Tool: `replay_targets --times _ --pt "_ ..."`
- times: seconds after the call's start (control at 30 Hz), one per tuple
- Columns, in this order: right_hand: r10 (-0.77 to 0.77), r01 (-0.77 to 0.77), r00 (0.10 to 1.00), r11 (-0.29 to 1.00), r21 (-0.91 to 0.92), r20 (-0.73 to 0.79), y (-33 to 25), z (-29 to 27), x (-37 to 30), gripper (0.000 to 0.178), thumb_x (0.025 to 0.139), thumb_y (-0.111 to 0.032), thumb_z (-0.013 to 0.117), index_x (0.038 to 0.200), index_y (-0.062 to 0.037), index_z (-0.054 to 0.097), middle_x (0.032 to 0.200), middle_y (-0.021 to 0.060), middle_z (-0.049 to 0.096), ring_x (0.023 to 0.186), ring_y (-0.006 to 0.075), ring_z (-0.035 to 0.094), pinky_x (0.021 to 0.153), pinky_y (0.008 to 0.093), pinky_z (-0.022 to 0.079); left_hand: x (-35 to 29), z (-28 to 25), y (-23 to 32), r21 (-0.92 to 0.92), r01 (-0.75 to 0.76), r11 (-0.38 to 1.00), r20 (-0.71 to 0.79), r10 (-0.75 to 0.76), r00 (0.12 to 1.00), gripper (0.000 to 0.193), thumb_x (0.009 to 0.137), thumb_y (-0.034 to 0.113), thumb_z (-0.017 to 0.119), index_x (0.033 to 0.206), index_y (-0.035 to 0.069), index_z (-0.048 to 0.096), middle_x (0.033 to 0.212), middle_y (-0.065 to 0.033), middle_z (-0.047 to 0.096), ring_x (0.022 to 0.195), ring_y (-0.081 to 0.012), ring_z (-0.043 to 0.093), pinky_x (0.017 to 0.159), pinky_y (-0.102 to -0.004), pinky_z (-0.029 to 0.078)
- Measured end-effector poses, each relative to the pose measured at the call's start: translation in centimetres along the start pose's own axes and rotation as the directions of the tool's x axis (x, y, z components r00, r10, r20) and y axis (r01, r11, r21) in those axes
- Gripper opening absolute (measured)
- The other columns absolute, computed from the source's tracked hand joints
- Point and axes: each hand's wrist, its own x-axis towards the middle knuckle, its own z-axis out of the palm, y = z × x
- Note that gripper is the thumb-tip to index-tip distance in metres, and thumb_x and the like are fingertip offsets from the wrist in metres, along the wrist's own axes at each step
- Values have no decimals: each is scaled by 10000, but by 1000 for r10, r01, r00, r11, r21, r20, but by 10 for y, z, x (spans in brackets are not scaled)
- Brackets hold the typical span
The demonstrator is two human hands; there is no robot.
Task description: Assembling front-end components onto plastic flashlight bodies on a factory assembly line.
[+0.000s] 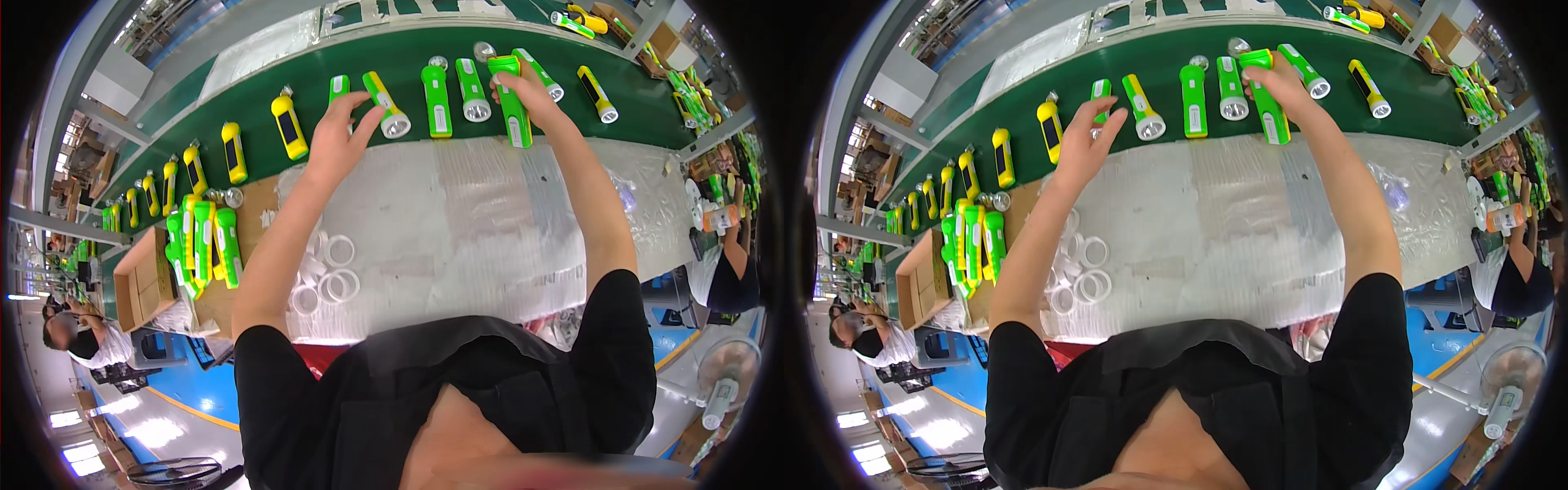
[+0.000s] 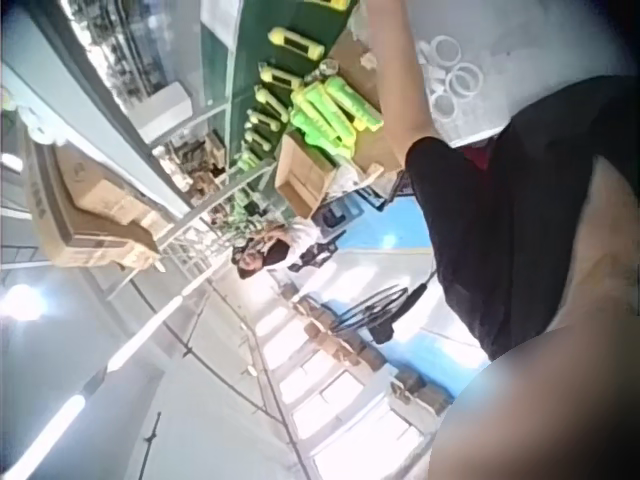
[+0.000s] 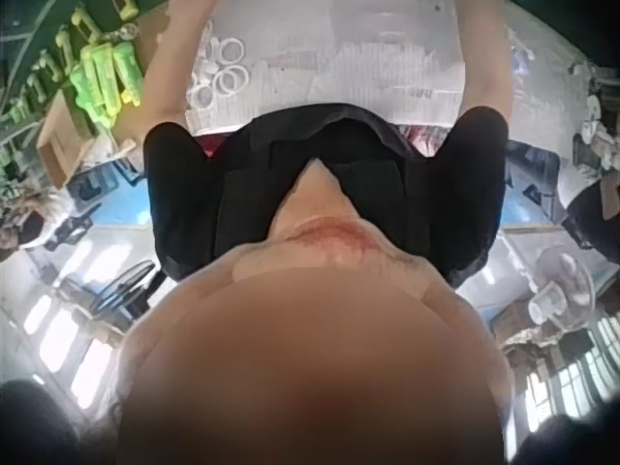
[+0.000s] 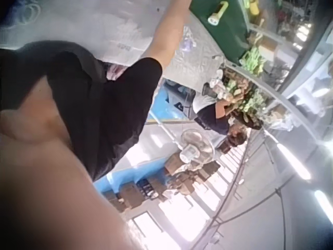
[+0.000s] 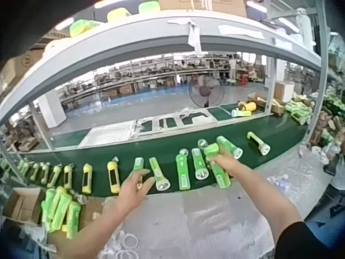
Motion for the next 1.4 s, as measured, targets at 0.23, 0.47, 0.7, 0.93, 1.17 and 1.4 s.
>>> replay_targets --times 0.23,0.47,0.7,0.93,1.17,1.4 --pt "-204 274 940 929 -247 275 -40 69 -137 506 806 -240 705 1201 -28 471 1009 60 610 866 136 606 764 299 500 -35 28 71 -629 460 627 352 -298 887 748 962 576 442 1362 -55 424 1272 -144 565 1112 -219 588 926 -343 511" --pt "-152 322 933 760 -565 326 -46 119 -208 685 805 -470 719 1247 -33 429 944 211 660 860 382 657 749 418 513 -105 -2 96 -416 846 334 752 -396 527 655 945 578 480 1117 -37 625 895 -89 671 753 -175 663 611 -278 525" --pt "-19 -27 889 995 94 457 -19 148 -256 538 889 -381 671 1242 -30 467 973 88 605 795 164 620 688 314 520 -135 -1 124 -480 80 874 -65 -126 990 233 949 235 585 946 36 707 864 -46 688 769 -145 611 642 -260 468" --pt "-81 -93 923 901 423 376 1 134 -282 429 970 -337 560 1235 -14 458 958 99 591 795 169 620 653 301 517 -140 36 144 -480 -228 847 76 299 951 352 1000 228 376 1007 85 698 966 -59 687 907 -204 603 938 -361 360" --pt "113 -111 993 834 541 29 10 92 -298 477 959 -429 522 1277 -78 465 797 118 580 660 185 577 598 313 488 -135 103 85 -198 36 980 140 -8 990 402 863 308 661 1174 54 624 1178 -119 626 1048 -319 564 954 -441 411" --pt "126 -86 991 834 545 -36 22 71 -309 502 945 -457 538 1257 -69 475 763 123 571 638 181 568 577 304 480 -125 118 75 -26 -271 962 361 262 895 477 763 252 745 1177 57 611 1117 -120 620 1046 -307 554 907 -415 442"
